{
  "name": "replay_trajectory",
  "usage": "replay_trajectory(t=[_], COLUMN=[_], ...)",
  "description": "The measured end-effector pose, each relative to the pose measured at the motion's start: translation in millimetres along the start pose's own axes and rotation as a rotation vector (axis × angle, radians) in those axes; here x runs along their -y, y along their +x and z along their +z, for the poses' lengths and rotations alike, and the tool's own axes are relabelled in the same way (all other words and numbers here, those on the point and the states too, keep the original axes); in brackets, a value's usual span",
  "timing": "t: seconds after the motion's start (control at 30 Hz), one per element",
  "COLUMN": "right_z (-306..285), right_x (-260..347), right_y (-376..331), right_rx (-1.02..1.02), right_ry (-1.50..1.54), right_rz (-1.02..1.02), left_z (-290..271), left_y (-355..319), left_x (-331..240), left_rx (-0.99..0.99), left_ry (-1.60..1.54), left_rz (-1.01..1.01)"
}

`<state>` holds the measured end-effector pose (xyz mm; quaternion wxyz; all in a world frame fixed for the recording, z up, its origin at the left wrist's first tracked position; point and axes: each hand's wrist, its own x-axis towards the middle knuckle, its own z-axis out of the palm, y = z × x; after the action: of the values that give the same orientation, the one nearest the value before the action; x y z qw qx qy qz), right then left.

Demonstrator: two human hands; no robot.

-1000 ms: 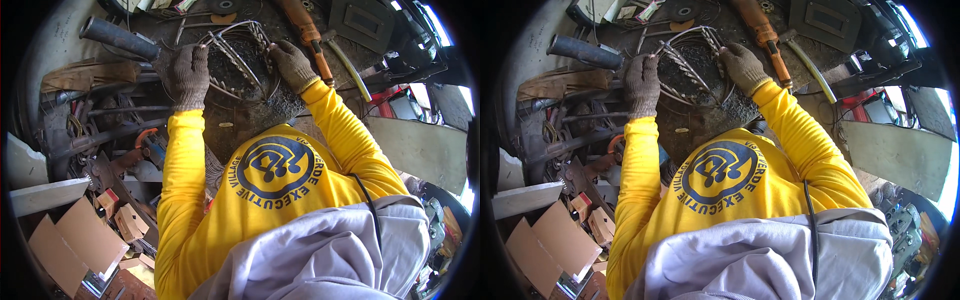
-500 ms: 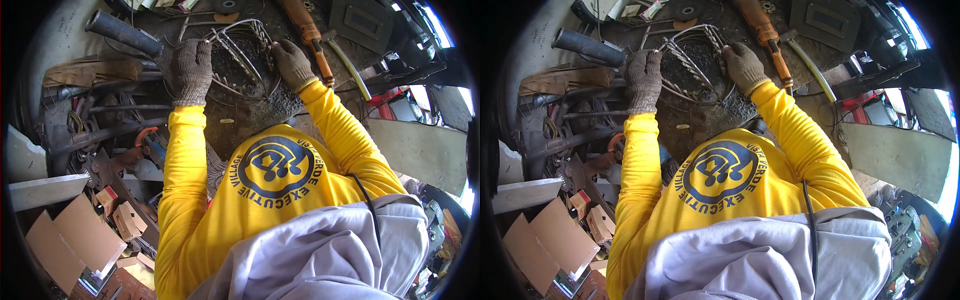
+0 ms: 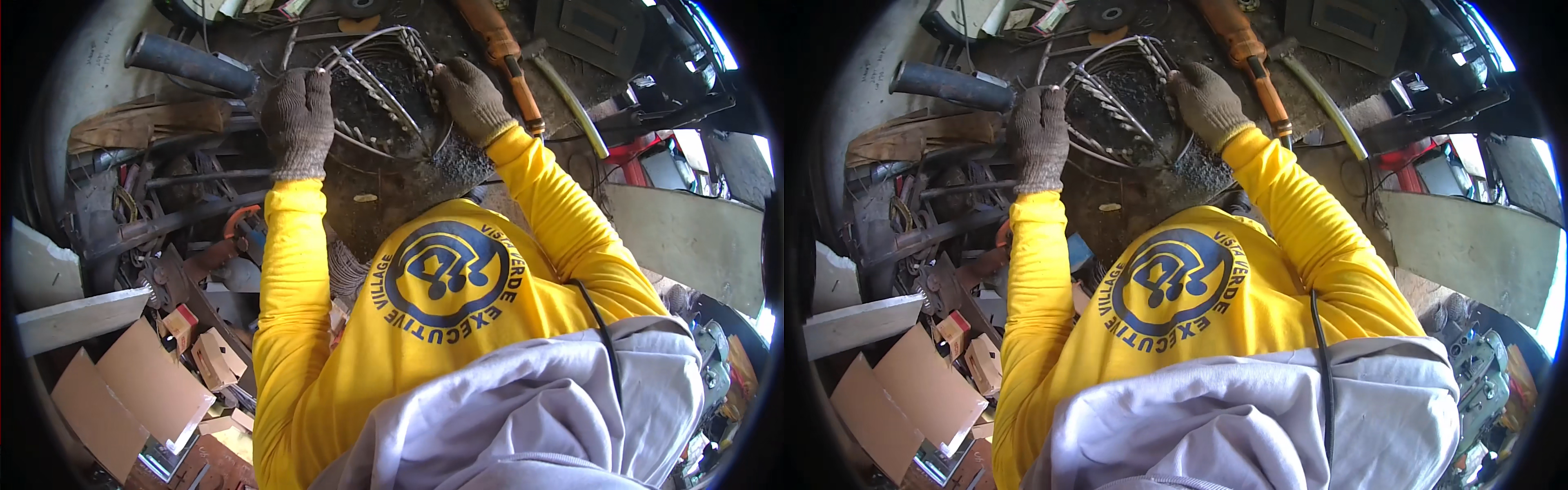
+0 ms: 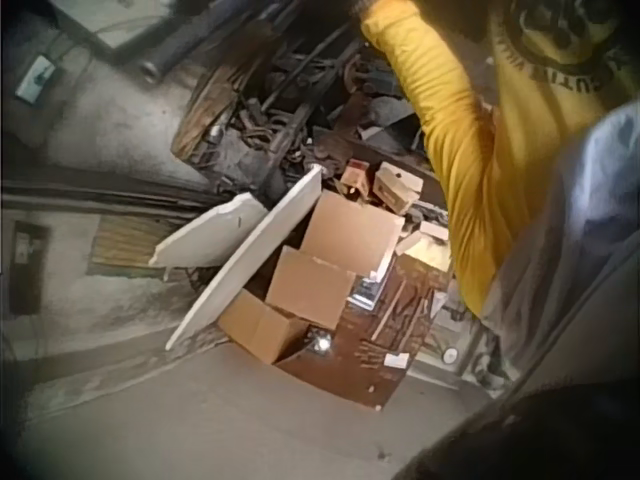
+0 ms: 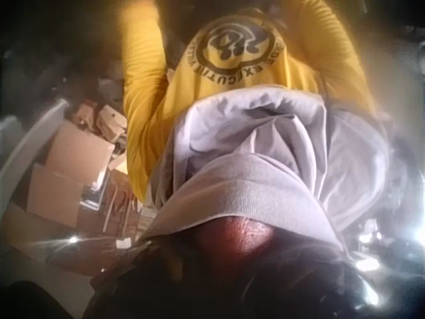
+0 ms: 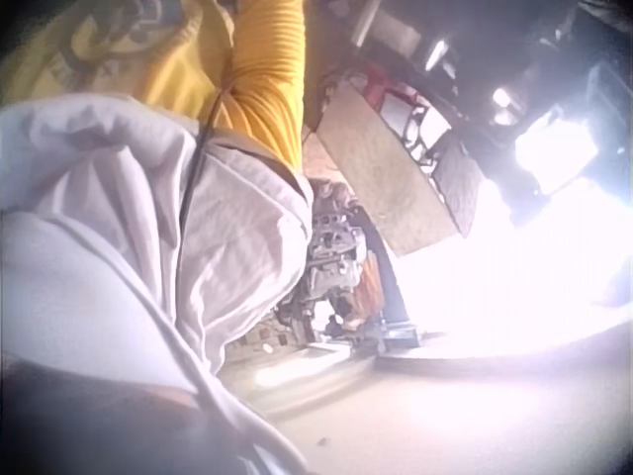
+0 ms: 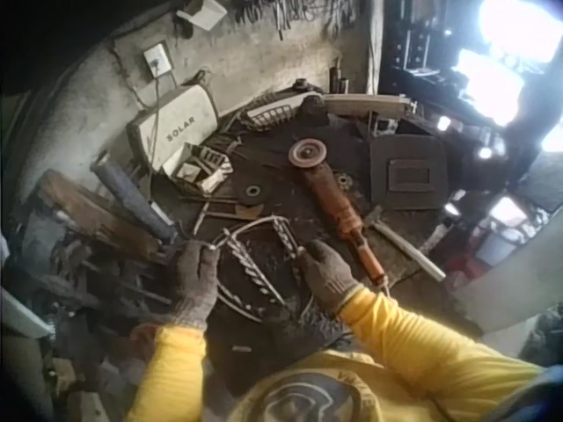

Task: The person uses an angle grinder to smooth edges on a circular metal frame and then performs welding on the metal rods using a welding tool.

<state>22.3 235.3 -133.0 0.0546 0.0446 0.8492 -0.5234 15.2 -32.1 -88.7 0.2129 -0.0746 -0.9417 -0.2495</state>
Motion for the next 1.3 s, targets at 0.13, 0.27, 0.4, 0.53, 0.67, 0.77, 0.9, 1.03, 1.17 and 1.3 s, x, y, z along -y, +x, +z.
replay_trajectory(t=[0.13,0.27,0.4,0.53,0.67,0.77,0.9,1.03,1.17,1.3], right_z=[-3.3,-4.1,1.4,-18.2,-38.9,-60.6,-72.5,-99.5,-118.6,-112.8], right_x=[10.0,18.2,9.4,15.7,24.0,47.8,71.8,70.0,-7.0,-44.2], right_y=[-5.0,-15.3,-14.6,-22.3,-21.3,-30.2,-30.3,-39.9,-45.3,-77.4], right_rx=[-0.026,-0.017,-0.068,-0.173,-0.131,-0.117,-0.170,-0.269,-0.472,-0.514], right_ry=[-0.066,-0.121,-0.056,0.170,-0.112,-0.208,0.074,0.491,-0.051,-0.518], right_rz=[-0.004,0.088,0.039,-0.037,-0.316,-0.347,-0.323,-0.228,-0.287,-0.222], left_z=[13.4,9.8,12.6,3.3,-3.1,-19.1,-44.4,-66.9,-82.6,-94.8], left_y=[8.7,-4.6,1.5,12.5,25.6,26.3,-3.3,-34.1,-52.7,-83.9], left_x=[11.2,14.4,12.3,-4.1,-5.2,-4.2,-22.3,-2.5,6.3,11.0], left_rx=[0.027,-0.001,0.043,-0.087,-0.083,0.048,0.060,-0.125,-0.248,-0.179], left_ry=[0.037,-0.164,-0.066,-0.248,-0.583,-0.316,-0.741,-0.739,-1.003,-1.164], left_rz=[0.017,-0.078,-0.086,0.017,-0.056,0.193,-0.406,-0.730,-0.957,-0.997])
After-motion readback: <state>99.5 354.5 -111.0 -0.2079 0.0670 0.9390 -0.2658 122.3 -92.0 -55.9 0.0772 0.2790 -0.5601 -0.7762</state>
